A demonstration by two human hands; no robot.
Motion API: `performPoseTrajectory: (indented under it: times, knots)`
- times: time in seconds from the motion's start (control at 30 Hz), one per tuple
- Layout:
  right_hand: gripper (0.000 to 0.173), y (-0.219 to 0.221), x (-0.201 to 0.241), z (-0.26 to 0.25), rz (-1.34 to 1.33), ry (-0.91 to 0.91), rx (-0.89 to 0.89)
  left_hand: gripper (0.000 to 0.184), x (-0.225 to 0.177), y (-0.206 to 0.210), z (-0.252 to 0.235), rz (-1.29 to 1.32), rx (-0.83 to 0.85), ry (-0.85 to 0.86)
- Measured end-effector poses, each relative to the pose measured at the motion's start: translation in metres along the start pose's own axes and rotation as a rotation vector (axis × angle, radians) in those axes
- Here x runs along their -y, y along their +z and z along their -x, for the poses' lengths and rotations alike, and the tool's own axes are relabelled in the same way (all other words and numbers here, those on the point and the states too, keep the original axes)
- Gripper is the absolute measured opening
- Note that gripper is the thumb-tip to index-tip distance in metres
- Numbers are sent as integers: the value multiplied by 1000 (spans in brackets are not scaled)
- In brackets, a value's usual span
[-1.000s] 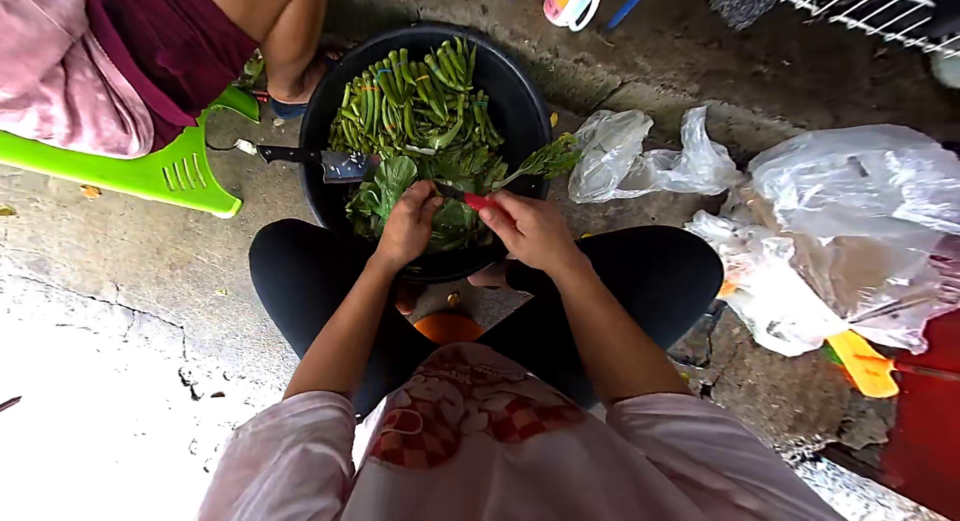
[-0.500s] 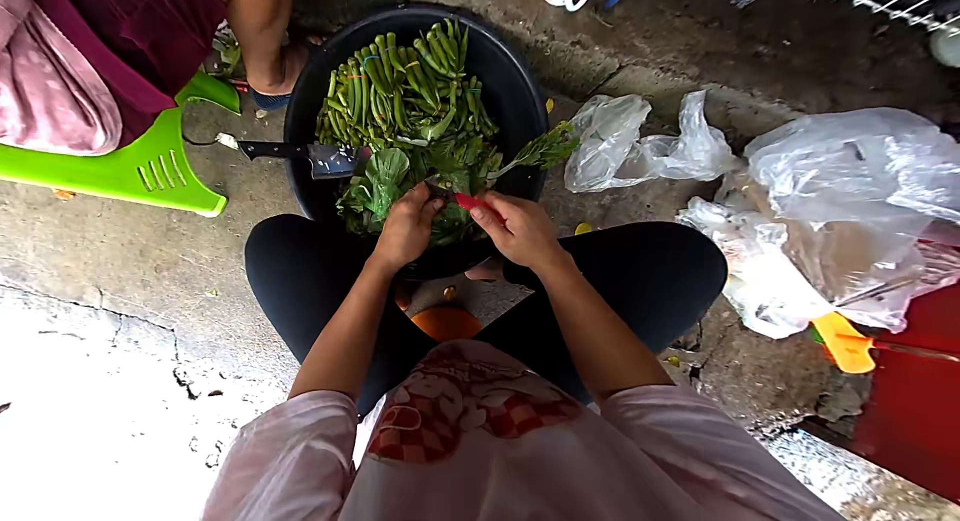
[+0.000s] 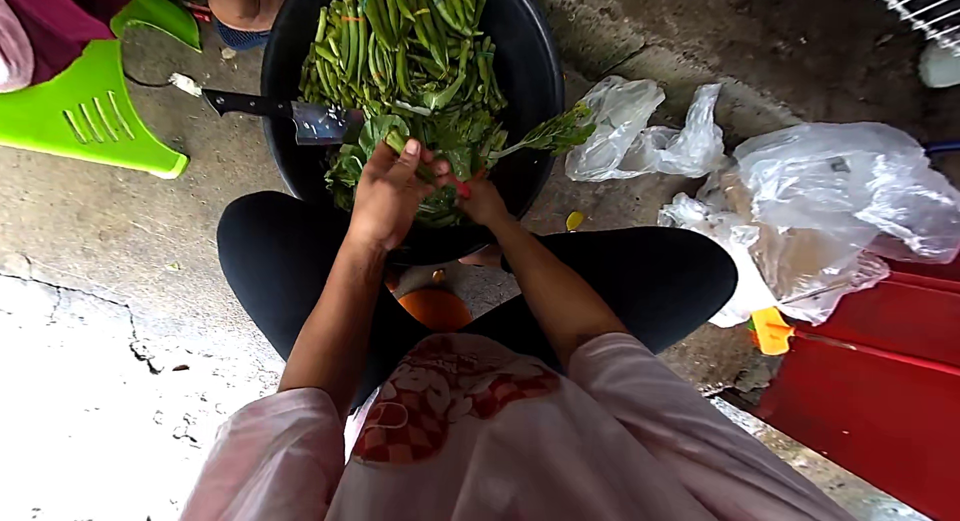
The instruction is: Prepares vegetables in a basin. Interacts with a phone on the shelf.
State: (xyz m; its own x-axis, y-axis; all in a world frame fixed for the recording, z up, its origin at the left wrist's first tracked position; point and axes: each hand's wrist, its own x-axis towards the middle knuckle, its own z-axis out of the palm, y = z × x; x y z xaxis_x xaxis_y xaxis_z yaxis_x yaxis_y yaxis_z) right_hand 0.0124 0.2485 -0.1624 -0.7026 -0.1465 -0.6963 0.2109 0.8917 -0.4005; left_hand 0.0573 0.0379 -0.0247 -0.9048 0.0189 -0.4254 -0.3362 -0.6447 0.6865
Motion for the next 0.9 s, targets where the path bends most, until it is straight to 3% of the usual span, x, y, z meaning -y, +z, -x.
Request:
performPoseTrajectory:
  times: [0.13, 0.4, 0.6, 0.73, 0.9]
  knots:
    - [21, 34, -7, 0, 216, -108, 43, 13, -3, -4, 3, 141, 13, -66]
    - [37, 39, -2, -27, 457, 112, 241, 17, 0, -5, 1, 115, -33, -50]
    - [41, 35, 1, -26, 458, 122, 311, 16, 6, -3, -1, 76, -26, -76]
    - [32, 20, -5, -22, 322, 115, 194, 17, 6, -4, -4, 87, -7, -94]
    - [35, -38, 13, 16, -8, 203, -34, 27, 8, 0, -6, 37, -176, -120]
